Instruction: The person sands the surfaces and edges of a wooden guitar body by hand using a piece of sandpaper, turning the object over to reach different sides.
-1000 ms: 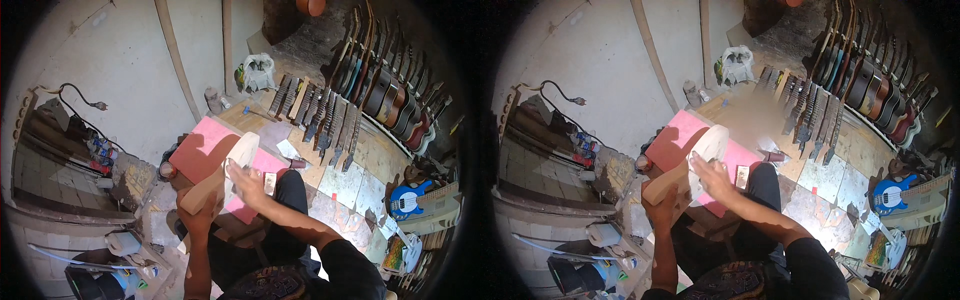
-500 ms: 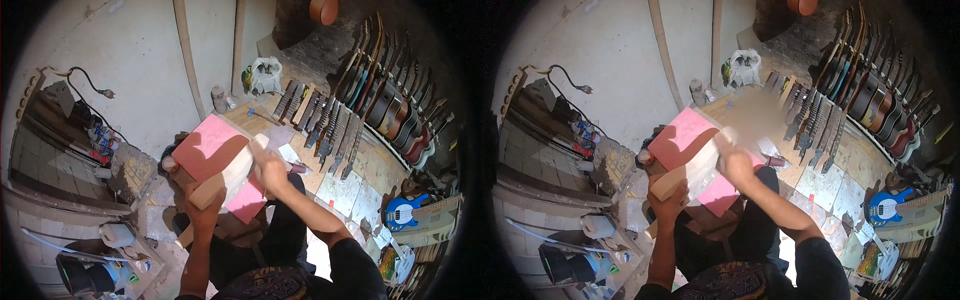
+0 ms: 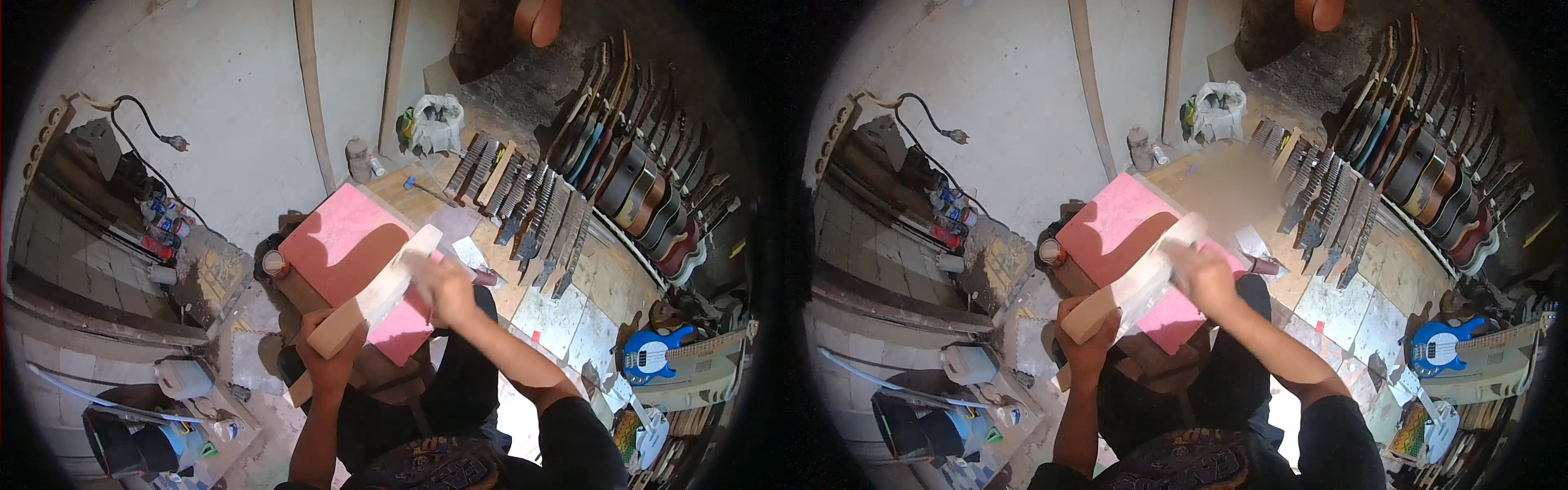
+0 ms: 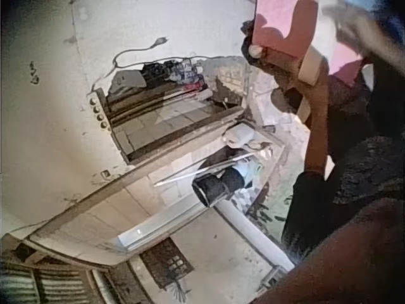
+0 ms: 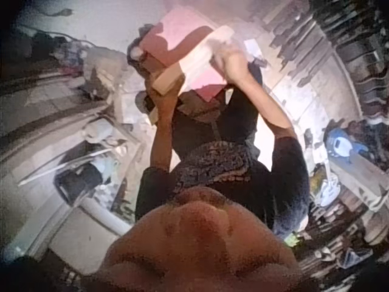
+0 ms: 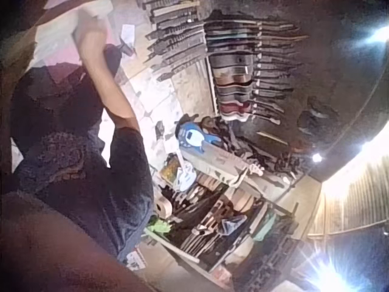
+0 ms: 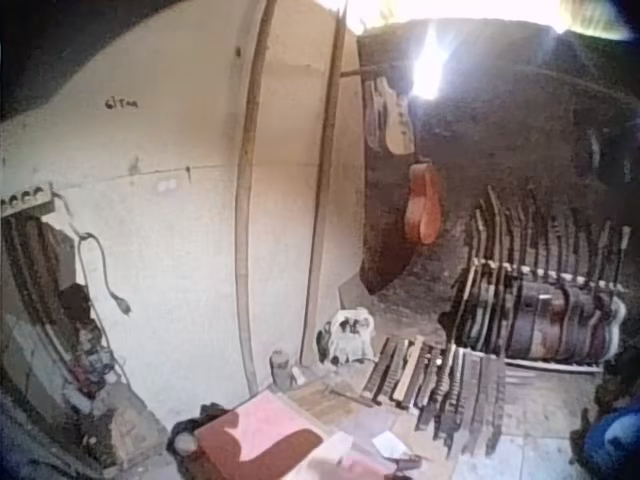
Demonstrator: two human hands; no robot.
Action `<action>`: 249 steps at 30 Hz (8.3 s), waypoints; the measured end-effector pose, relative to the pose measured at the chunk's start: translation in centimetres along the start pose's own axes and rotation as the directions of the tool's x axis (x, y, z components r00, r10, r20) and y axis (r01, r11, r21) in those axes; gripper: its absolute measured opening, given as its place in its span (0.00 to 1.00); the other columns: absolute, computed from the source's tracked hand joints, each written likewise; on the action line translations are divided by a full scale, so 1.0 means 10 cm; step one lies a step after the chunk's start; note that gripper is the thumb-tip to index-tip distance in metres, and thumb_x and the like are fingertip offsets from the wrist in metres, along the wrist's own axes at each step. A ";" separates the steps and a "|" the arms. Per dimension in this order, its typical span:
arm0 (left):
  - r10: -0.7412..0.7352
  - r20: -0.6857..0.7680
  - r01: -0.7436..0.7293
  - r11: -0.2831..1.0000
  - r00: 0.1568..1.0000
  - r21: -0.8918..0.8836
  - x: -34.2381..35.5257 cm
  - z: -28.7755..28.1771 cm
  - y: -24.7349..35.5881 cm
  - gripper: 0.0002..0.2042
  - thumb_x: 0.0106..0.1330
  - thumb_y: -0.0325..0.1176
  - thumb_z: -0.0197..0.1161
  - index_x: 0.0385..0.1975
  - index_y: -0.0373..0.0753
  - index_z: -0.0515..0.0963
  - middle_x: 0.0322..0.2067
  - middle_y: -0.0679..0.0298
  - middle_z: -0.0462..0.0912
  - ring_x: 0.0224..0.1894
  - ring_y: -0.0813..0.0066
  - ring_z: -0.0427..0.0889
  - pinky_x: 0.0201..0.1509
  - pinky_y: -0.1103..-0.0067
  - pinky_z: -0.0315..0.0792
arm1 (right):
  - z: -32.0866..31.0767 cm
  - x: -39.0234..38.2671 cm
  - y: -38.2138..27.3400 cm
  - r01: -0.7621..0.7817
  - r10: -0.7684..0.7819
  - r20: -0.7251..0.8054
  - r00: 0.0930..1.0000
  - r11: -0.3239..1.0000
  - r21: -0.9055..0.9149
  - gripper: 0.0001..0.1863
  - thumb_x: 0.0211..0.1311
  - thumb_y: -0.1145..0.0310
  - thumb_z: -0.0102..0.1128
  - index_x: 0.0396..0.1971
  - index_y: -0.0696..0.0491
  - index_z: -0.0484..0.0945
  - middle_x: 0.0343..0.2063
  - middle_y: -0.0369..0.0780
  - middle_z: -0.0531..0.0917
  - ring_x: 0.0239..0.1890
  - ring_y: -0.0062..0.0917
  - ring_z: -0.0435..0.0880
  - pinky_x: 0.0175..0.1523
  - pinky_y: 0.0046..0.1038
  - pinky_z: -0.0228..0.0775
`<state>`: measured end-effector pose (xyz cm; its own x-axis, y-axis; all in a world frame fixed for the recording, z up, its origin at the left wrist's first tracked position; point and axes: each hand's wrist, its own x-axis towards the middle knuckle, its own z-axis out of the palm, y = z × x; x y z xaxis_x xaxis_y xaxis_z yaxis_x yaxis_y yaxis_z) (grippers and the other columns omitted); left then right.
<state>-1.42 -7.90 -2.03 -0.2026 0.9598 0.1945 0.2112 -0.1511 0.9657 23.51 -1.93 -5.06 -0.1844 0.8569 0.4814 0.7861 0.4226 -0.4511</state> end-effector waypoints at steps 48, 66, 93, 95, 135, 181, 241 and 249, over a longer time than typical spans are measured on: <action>0.053 0.125 -0.015 0.959 0.991 -0.282 0.65 -0.28 -0.36 0.34 0.47 0.30 0.87 0.55 0.36 0.77 0.47 0.62 0.85 0.49 0.70 0.84 0.58 0.71 0.78 | -0.29 -0.22 0.48 -0.404 0.303 0.286 0.909 0.809 0.426 0.38 0.56 0.70 0.80 0.67 0.59 0.75 0.57 0.50 0.84 0.61 0.36 0.83 0.67 0.36 0.72; 0.142 -0.467 -0.176 0.984 0.873 -0.031 0.38 0.05 -0.29 0.19 0.74 0.28 0.64 0.62 0.32 0.73 0.55 0.57 0.76 0.56 0.70 0.78 0.58 0.74 0.76 | -0.04 -0.36 0.51 -0.443 0.375 0.242 0.895 0.684 0.580 0.31 0.58 0.78 0.76 0.62 0.61 0.76 0.53 0.43 0.86 0.56 0.29 0.85 0.62 0.31 0.75; 0.025 -0.314 -0.067 0.990 0.949 -0.124 0.33 0.01 0.06 0.10 0.71 0.29 0.70 0.40 0.32 0.75 0.30 0.58 0.86 0.33 0.76 0.87 0.36 0.75 0.79 | -0.10 -0.47 0.72 -0.439 0.361 0.266 0.894 0.583 0.684 0.31 0.61 0.82 0.69 0.66 0.60 0.72 0.55 0.40 0.82 0.58 0.28 0.82 0.66 0.32 0.73; 0.058 -0.295 -0.057 0.998 0.954 0.012 0.26 0.08 0.25 0.12 0.70 0.30 0.71 0.40 0.31 0.74 0.29 0.56 0.86 0.33 0.74 0.87 0.36 0.74 0.79 | -0.14 -0.50 0.78 -0.447 0.361 0.275 0.891 0.591 0.672 0.32 0.61 0.81 0.69 0.66 0.60 0.72 0.56 0.41 0.82 0.59 0.28 0.81 0.67 0.33 0.73; -0.124 0.330 0.283 0.822 0.936 -0.494 0.06 0.35 0.06 0.04 0.76 0.26 0.64 0.44 0.36 0.76 0.41 0.66 0.83 0.46 0.84 0.79 0.53 0.80 0.74 | -0.26 -0.86 1.39 -0.599 0.478 0.387 0.788 0.453 0.660 0.38 0.60 0.75 0.73 0.71 0.54 0.70 0.52 0.35 0.83 0.45 0.18 0.82 0.43 0.21 0.75; 0.286 0.174 -0.317 0.929 0.942 0.191 -0.13 0.36 0.38 0.24 0.53 0.30 0.83 0.47 0.36 0.79 0.41 0.51 0.85 0.42 0.49 0.88 0.45 0.63 0.81 | -0.31 -0.49 -0.12 -0.280 0.279 0.100 0.955 0.960 -0.008 0.30 0.56 0.83 0.65 0.61 0.48 0.80 0.62 0.47 0.80 0.58 0.45 0.84 0.59 0.38 0.81; 0.476 0.205 -0.516 0.822 0.855 0.241 -0.19 0.38 0.30 0.28 0.51 0.25 0.85 0.49 0.34 0.73 0.44 0.49 0.82 0.44 0.53 0.87 0.46 0.65 0.82 | -0.13 -0.33 0.42 -0.219 0.234 -0.072 0.970 0.960 0.176 0.28 0.53 0.86 0.55 0.56 0.56 0.86 0.55 0.54 0.86 0.59 0.47 0.86 0.68 0.38 0.75; 0.482 0.160 -0.507 0.829 0.862 0.235 -0.16 0.40 0.29 0.27 0.50 0.25 0.85 0.47 0.35 0.74 0.44 0.49 0.84 0.45 0.51 0.86 0.48 0.65 0.81 | -0.15 -0.47 0.15 -0.059 0.054 0.032 0.998 0.982 0.177 0.27 0.52 0.86 0.56 0.55 0.59 0.85 0.56 0.54 0.85 0.59 0.45 0.87 0.65 0.37 0.78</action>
<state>3.38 -8.93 -0.29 0.0803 0.7920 0.6052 0.5023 -0.5566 0.6618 26.42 -5.75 -6.90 -0.1603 0.8877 0.4315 0.6789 0.4165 -0.6046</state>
